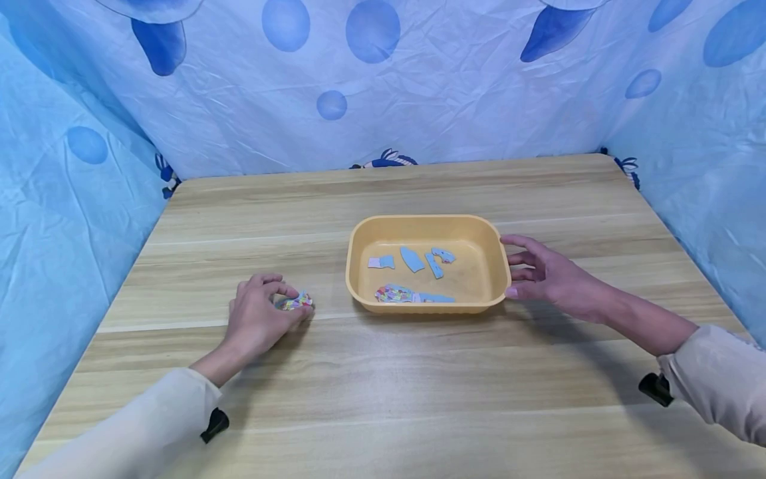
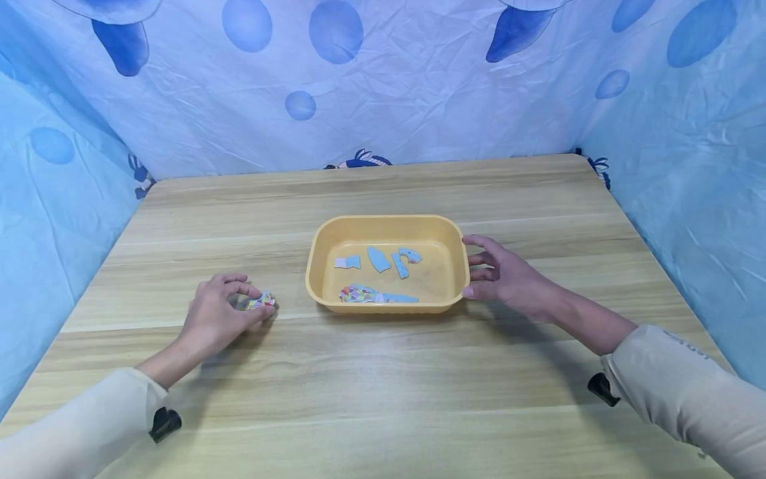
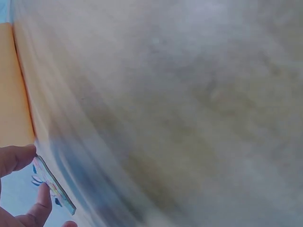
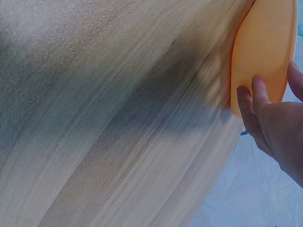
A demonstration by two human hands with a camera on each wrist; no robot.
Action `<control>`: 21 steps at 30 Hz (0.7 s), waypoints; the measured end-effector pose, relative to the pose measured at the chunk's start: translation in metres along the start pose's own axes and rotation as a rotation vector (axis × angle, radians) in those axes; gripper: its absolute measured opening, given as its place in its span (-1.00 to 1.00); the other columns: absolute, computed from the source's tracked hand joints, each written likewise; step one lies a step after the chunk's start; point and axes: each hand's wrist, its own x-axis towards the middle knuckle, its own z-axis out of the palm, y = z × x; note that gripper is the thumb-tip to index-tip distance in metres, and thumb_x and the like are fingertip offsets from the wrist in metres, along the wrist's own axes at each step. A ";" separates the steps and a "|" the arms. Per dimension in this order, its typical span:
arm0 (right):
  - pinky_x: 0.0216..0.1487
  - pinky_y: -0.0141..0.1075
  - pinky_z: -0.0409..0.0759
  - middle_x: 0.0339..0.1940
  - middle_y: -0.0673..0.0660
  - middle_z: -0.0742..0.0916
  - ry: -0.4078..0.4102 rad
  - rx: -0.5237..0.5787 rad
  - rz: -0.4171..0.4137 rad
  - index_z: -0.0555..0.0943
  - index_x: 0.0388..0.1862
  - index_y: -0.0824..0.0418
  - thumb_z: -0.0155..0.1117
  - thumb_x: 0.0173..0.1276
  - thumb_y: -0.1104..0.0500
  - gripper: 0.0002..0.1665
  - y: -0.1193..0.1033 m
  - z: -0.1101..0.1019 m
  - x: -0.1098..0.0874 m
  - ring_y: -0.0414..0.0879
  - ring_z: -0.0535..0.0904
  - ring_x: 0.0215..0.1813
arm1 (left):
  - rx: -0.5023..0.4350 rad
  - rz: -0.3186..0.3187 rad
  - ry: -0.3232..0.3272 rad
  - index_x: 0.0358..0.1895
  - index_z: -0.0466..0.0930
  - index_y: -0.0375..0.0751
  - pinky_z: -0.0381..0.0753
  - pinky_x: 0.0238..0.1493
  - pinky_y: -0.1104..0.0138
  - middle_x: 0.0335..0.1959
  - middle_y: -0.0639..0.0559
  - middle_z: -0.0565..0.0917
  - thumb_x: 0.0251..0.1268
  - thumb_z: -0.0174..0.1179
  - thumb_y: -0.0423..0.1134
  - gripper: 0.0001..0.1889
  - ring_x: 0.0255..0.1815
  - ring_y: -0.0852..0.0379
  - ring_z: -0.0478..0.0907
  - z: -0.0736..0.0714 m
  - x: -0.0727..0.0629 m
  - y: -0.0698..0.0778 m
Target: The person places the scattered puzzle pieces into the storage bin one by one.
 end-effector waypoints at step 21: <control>0.05 -0.34 0.58 0.34 0.36 0.38 -0.004 0.007 -0.006 0.00 0.53 0.13 0.40 0.21 0.29 0.04 0.000 0.000 0.000 0.11 0.45 0.24 | -0.090 0.075 0.047 -0.21 0.68 -0.24 0.30 0.21 -0.05 0.23 -0.13 0.46 -0.02 0.47 -0.12 -0.67 0.26 -0.19 0.29 -0.017 0.010 0.038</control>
